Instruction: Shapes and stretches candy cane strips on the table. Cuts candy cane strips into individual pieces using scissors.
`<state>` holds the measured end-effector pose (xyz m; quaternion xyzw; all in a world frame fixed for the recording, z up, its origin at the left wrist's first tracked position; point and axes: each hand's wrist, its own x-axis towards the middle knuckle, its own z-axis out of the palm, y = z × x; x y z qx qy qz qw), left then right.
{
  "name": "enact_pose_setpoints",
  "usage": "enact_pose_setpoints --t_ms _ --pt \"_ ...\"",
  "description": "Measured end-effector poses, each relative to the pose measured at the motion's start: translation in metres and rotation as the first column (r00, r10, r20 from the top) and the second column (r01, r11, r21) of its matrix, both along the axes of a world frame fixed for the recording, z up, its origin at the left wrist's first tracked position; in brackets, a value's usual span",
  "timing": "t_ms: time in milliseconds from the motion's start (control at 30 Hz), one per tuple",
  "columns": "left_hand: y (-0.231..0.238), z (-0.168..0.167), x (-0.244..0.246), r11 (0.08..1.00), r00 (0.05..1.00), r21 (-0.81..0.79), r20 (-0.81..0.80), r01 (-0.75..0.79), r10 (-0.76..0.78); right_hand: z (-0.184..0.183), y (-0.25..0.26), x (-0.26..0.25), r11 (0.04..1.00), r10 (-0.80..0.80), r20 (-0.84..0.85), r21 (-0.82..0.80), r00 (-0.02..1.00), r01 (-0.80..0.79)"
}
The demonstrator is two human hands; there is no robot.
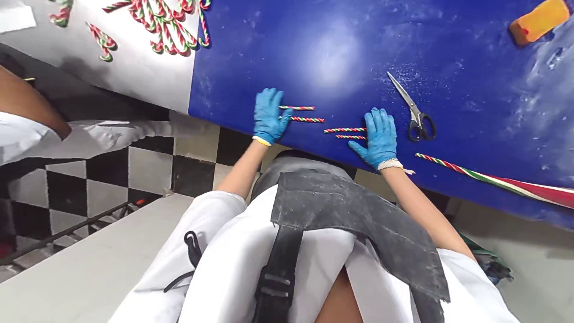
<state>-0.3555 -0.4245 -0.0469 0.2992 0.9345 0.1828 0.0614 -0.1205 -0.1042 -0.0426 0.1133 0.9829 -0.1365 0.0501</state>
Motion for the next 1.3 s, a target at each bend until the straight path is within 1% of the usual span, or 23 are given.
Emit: enact_pose_setpoints --t_ms 100,133,200,267,333,400,467,567,667,733,800,867,900,967,1000,1033,1067,1133,1167,1200,1233,1300 --pt "0.041 0.001 0.020 0.989 0.993 0.083 -0.002 0.119 -0.119 0.006 -0.043 -0.061 0.997 0.070 -0.019 -0.016 0.997 -0.071" --pt "0.051 0.004 0.024 0.986 0.988 0.073 0.006 0.152 -0.153 0.008 -0.057 -0.079 0.997 0.081 -0.029 -0.019 0.996 -0.081" --pt "0.068 0.012 0.033 0.981 0.981 -0.015 0.038 0.191 -0.190 0.010 -0.080 -0.106 0.997 0.063 -0.043 -0.034 0.997 -0.064" --pt "0.081 0.016 0.046 0.974 0.976 -0.069 0.050 0.214 -0.211 0.007 -0.096 -0.116 1.000 0.006 -0.075 -0.019 0.997 -0.007" --pt "0.089 0.019 0.063 0.970 0.973 -0.096 0.067 0.225 -0.219 0.006 -0.104 -0.106 0.996 -0.086 -0.068 -0.006 0.994 0.086" --pt "0.096 0.017 0.074 0.971 0.978 -0.124 0.074 0.203 -0.195 0.003 -0.101 -0.082 0.985 -0.170 -0.062 -0.020 0.983 0.169" --pt "0.103 0.011 0.080 0.974 0.984 -0.145 0.059 0.175 -0.168 0.000 -0.094 -0.047 0.976 -0.217 -0.093 -0.032 0.972 0.215" --pt "0.119 0.007 0.068 0.979 0.993 -0.171 -0.007 0.115 -0.117 -0.005 -0.082 0.012 0.961 -0.275 -0.106 -0.007 0.956 0.276" --pt "0.146 0.005 0.033 0.990 0.996 -0.140 -0.092 -0.006 -0.007 -0.010 -0.066 0.071 0.925 -0.377 -0.144 0.005 0.915 0.381" --pt "0.166 0.005 -0.002 0.988 0.989 -0.142 -0.142 -0.052 0.032 -0.011 -0.055 0.111 0.897 -0.434 -0.174 0.009 0.884 0.442" --pt "0.182 0.006 -0.046 0.984 0.988 -0.165 -0.149 -0.071 0.047 -0.014 -0.039 0.151 0.872 -0.474 -0.198 0.031 0.858 0.489" --pt "0.196 0.021 -0.081 0.974 0.986 -0.193 -0.137 -0.121 0.096 -0.018 -0.017 0.196 0.846 -0.507 -0.218 0.063 0.834 0.530" --pt "0.204 0.034 -0.089 0.967 0.982 -0.199 -0.134 -0.158 0.133 -0.018 -0.003 0.220 0.828 -0.528 -0.219 0.082 0.821 0.555" --pt "0.226 0.055 -0.084 0.960 0.969 -0.170 -0.144 -0.223 0.199 -0.012 0.036 0.272 0.776 -0.596 -0.199 0.106 0.778 0.622" --pt "0.238 0.061 -0.071 0.963 0.964 -0.139 -0.166 -0.230 0.206 -0.009 0.060 0.298 0.744 -0.634 -0.184 0.117 0.751 0.658" --pt "0.248 0.067 -0.050 0.972 0.967 -0.119 -0.183 -0.203 0.180 -0.006 0.085 0.323 0.713 -0.670 -0.167 0.126 0.723 0.690" --pt "0.258 0.071 -0.020 0.987 0.973 -0.092 -0.202 -0.131 0.110 -0.005 0.113 0.346 0.682 -0.696 -0.170 0.146 0.697 0.717" --pt "0.282 0.069 0.064 0.992 0.968 -0.053 -0.217 0.116 -0.125 0.002 0.175 0.387 0.635 -0.727 -0.165 0.207 0.666 0.744" --pt "0.298 0.066 0.112 0.967 0.945 -0.040 -0.205 0.252 -0.255 0.008 0.205 0.401 0.633 -0.734 -0.134 0.223 0.666 0.741" --pt "0.315 0.061 0.161 0.925 0.910 -0.032 -0.173 0.378 -0.377 0.017 0.231 0.410 0.651 -0.728 -0.092 0.220 0.680 0.727" --pt "0.333 0.056 0.209 0.869 0.861 -0.028 -0.127 0.494 -0.493 0.026 0.252 0.415 0.676 -0.713 -0.057 0.210 0.699 0.706" --pt "0.371 0.043 0.297 0.730 0.729 -0.019 -0.035 0.684 -0.684 0.044 0.283 0.414 0.730 -0.664 -0.014 0.208 0.748 0.651"
